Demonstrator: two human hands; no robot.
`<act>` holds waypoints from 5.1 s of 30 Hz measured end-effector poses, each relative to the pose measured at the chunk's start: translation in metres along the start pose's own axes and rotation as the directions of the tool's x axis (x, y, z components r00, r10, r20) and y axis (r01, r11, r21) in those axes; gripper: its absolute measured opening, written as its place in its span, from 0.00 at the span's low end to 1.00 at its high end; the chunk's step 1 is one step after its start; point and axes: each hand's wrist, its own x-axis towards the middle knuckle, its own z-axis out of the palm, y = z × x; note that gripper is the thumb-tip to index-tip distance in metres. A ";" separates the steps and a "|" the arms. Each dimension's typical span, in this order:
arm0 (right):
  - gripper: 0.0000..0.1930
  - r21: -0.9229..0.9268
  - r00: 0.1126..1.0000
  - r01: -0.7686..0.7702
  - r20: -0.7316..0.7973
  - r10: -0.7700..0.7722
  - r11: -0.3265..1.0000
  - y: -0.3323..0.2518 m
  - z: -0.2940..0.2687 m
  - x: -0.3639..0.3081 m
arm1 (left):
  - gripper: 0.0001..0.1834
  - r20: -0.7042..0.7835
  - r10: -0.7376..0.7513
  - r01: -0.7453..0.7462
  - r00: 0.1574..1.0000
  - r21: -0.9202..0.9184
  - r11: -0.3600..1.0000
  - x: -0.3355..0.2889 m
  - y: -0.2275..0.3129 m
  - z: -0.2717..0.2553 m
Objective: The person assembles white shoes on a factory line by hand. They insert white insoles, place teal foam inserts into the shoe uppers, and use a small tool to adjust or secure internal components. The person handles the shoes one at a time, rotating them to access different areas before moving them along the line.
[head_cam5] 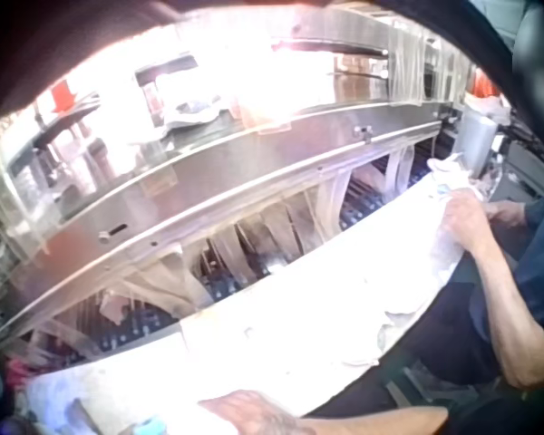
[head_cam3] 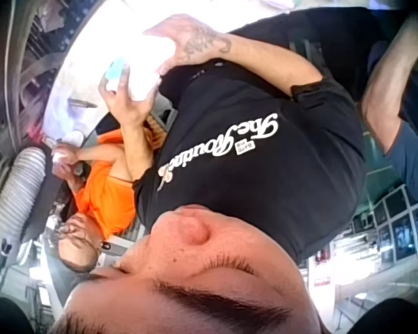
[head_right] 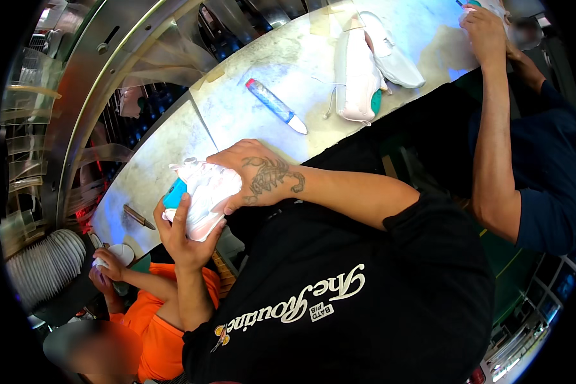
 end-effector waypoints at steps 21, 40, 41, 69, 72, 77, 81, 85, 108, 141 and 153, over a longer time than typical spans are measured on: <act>0.15 -0.260 0.885 0.309 -0.273 -0.376 0.915 -0.013 0.038 -0.016 | 0.51 0.089 -0.100 0.101 0.991 0.002 0.995 0.006 0.012 -0.010; 0.47 -0.111 0.995 -0.024 -0.101 0.013 0.994 0.005 0.028 -0.008 | 0.41 -0.012 -0.253 0.250 0.967 -0.116 0.961 0.003 -0.011 0.015; 0.47 -0.106 0.994 -0.047 -0.107 0.036 0.993 0.004 0.029 -0.008 | 0.41 0.009 -0.252 0.250 0.968 -0.141 0.958 0.003 -0.014 0.015; 0.32 -0.068 0.974 -0.213 -0.092 0.206 0.975 -0.004 0.032 0.013 | 0.31 0.093 -0.369 0.381 0.925 -0.226 0.897 -0.003 -0.014 0.009; 0.33 -0.047 0.978 -0.208 -0.038 0.206 0.977 -0.007 0.023 0.013 | 0.36 0.098 -0.306 0.321 0.947 -0.237 0.917 0.003 -0.021 0.003; 0.41 -0.026 0.958 -0.283 0.042 0.284 0.959 -0.004 0.014 0.012 | 0.47 0.218 -0.144 0.190 0.965 -0.206 0.960 0.015 -0.007 -0.018; 0.54 -0.145 0.959 -0.255 0.092 0.269 0.956 -0.009 0.009 0.011 | 0.54 0.135 -0.064 0.070 0.989 -0.043 0.997 0.015 -0.014 -0.016; 0.58 -0.155 0.945 -0.289 0.111 0.307 0.945 -0.023 0.004 0.011 | 0.53 0.019 0.018 -0.018 1.000 -0.040 0.999 0.014 -0.012 -0.012; 0.37 0.293 0.953 -0.036 -0.278 0.121 0.955 -0.001 -0.063 -0.044 | 0.61 0.193 -0.104 0.215 0.976 -0.752 0.623 0.074 0.006 0.141; 0.14 0.058 0.878 -0.454 -0.144 0.457 0.889 0.033 -0.093 0.050 | 0.54 -0.024 -0.183 0.181 0.983 0.293 0.939 0.064 -0.044 0.049; 0.06 0.948 0.901 -0.014 -0.126 0.415 0.317 -0.003 -0.034 0.100 | 0.59 -0.006 -0.101 0.098 0.995 0.281 0.955 0.076 -0.026 0.060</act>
